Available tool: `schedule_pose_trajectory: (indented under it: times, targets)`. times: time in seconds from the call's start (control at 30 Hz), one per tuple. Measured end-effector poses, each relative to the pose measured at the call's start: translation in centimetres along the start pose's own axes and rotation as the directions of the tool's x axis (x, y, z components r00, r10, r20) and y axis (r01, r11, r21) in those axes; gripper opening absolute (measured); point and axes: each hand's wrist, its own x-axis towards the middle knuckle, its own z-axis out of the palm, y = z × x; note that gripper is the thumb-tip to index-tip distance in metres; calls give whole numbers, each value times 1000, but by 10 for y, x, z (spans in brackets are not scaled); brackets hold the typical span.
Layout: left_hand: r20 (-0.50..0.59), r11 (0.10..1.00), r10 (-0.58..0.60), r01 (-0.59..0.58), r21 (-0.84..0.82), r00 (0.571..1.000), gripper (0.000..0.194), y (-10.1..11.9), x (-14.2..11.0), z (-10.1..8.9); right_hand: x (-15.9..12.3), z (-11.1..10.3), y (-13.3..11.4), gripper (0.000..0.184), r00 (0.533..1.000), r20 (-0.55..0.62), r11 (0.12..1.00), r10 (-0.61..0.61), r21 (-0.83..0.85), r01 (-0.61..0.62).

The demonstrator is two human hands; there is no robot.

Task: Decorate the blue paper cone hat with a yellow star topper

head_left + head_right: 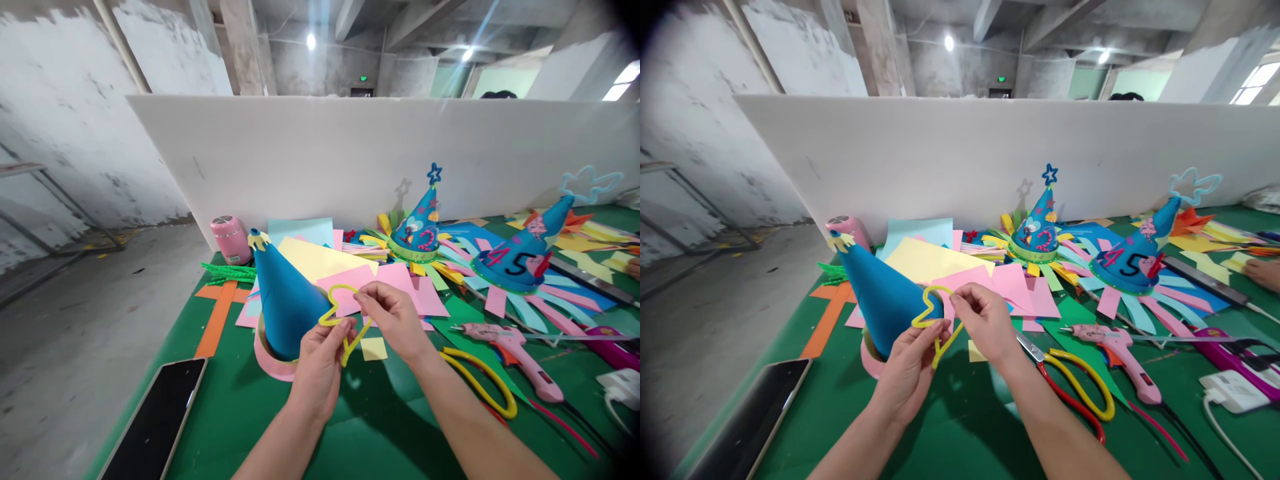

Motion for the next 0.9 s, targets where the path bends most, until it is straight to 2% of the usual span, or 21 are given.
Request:
schedule_pose_trajectory:
  times: [0.27, 0.47, 0.6, 0.67, 0.77, 0.9]
  targets:
    - [102, 999, -34, 33, 14, 994, 15, 1, -2, 0, 3, -8, 3, 14, 1000, -6, 1000, -7, -12, 7]
    - [17, 1000, 10, -11, 23, 1000, 14, 1, 1, -3, -9, -7, 6, 16, 997, 37, 993, 71, 93, -74]
    - [5, 998, 53, -53, -20, 999, 15, 1, 4, -3, -26, 7, 7, 19, 978, 177, 959, 110, 240, -151]
    - [-4, 998, 57, -57, -35, 998, 14, 0, 5, -3, -33, 15, 8, 19, 972, 204, 937, 117, 301, -176]
    - [-7, 999, 41, -42, -27, 999, 13, -2, 5, -4, -36, 21, 10, 20, 979, 153, 932, 132, 318, -175]
    - [50, 1000, 20, -21, 23, 999, 11, -2, 4, -4, -36, 19, 14, 21, 984, 111, 946, 137, 280, -163]
